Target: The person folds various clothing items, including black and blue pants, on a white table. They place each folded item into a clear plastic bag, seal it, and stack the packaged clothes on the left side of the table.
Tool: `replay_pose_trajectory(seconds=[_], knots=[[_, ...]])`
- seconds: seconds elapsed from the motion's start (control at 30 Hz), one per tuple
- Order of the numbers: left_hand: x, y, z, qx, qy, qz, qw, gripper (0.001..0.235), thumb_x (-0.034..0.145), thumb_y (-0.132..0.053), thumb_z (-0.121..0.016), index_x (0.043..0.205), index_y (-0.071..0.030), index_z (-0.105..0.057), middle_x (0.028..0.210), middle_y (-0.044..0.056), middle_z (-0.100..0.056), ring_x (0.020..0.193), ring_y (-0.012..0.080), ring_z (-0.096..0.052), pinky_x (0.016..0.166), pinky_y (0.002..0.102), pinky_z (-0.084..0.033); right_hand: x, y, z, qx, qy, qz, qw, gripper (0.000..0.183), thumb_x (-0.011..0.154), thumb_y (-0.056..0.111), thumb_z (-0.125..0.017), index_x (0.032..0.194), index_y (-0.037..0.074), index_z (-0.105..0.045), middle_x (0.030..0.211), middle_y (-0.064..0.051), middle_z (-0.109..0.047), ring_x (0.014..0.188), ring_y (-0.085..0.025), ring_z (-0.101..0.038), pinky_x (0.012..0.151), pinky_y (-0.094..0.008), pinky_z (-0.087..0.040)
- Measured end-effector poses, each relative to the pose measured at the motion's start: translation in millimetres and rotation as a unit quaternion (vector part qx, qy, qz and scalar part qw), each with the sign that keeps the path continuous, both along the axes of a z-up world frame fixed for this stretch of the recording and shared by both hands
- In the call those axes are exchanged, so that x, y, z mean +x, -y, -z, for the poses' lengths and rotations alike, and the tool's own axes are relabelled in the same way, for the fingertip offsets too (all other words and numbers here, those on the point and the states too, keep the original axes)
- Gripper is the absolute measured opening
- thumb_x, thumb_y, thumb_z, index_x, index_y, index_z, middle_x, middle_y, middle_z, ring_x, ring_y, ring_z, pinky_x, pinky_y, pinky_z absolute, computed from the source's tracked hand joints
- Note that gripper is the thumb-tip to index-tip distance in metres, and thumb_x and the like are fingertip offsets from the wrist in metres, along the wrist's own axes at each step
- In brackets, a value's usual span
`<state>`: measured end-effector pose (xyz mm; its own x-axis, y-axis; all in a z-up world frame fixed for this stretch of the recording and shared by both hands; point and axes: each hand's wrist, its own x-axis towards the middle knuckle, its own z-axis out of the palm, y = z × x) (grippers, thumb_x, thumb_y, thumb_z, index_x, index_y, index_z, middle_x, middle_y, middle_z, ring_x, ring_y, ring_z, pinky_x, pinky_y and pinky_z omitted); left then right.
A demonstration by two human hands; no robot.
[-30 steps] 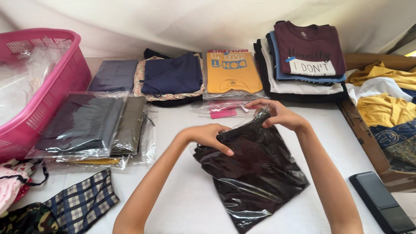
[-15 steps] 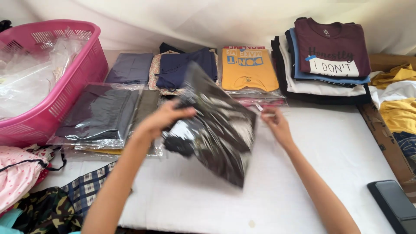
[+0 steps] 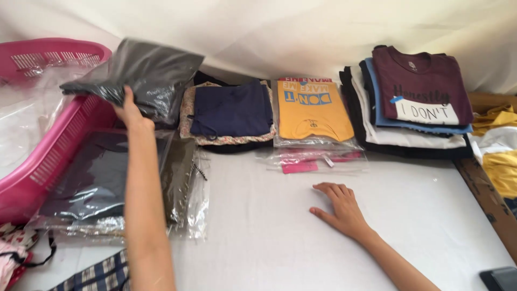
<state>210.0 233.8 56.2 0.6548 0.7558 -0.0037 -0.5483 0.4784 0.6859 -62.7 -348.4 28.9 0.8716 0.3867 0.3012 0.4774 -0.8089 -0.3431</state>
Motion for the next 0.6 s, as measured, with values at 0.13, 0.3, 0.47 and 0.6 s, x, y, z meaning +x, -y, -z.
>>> replay_pose_trajectory(seconds=[0.13, 0.3, 0.47, 0.6], knots=[[69.6, -37.6, 128.0, 0.048, -0.140, -0.097, 0.984, 0.069, 0.091, -0.010, -0.082, 0.150, -0.013, -0.047, 0.147, 0.007, -0.059, 0.125, 0.0242, -0.062, 0.104, 0.041, -0.052, 2.6, -3.4, -3.4, -0.006, -0.023, 0.008, 1.000, 0.062, 0.081, 0.046, -0.075, 0.132, 0.016, -0.059, 0.132, -0.004, -0.059, 0.119, -0.024, -0.051, 0.101, -0.041, -0.039], [82.3, -41.5, 131.8, -0.108, -0.187, -0.017, 0.976, 0.064, 0.084, -0.015, -0.077, 0.143, -0.009, -0.052, 0.141, 0.013, -0.063, 0.115, 0.0293, -0.066, 0.099, 0.049, -0.056, 6.8, -4.1, 1.3, -0.022, -0.031, 0.012, 0.999, 0.064, 0.080, 0.049, -0.075, 0.133, 0.018, -0.059, 0.134, -0.002, -0.059, 0.121, -0.022, -0.051, 0.103, -0.041, -0.039], [117.7, -44.1, 163.2, 0.048, -0.320, -0.105, 0.940, 0.100, 0.083, -0.024, -0.085, 0.144, 0.017, -0.018, 0.150, 0.033, -0.037, 0.136, 0.0355, -0.048, 0.114, 0.045, -0.041, 9.4, -1.6, 8.3, -0.037, -0.045, 0.023, 0.998, 0.065, 0.080, 0.050, -0.075, 0.134, 0.018, -0.058, 0.135, -0.002, -0.058, 0.123, -0.022, -0.049, 0.104, -0.041, -0.038], [60.6, 20.3, 80.3, 0.305, -0.362, -0.293, 0.831, 0.133, 0.078, -0.018, -0.086, 0.138, 0.021, 0.025, 0.152, 0.054, 0.002, 0.145, 0.0508, -0.021, 0.122, 0.048, -0.022, 10.1, -0.2, 12.5, -0.045, -0.051, 0.023, 0.997, 0.065, 0.080, 0.051, -0.074, 0.134, 0.019, -0.058, 0.135, -0.002, -0.057, 0.125, -0.023, -0.048, 0.105, -0.042, -0.038]])
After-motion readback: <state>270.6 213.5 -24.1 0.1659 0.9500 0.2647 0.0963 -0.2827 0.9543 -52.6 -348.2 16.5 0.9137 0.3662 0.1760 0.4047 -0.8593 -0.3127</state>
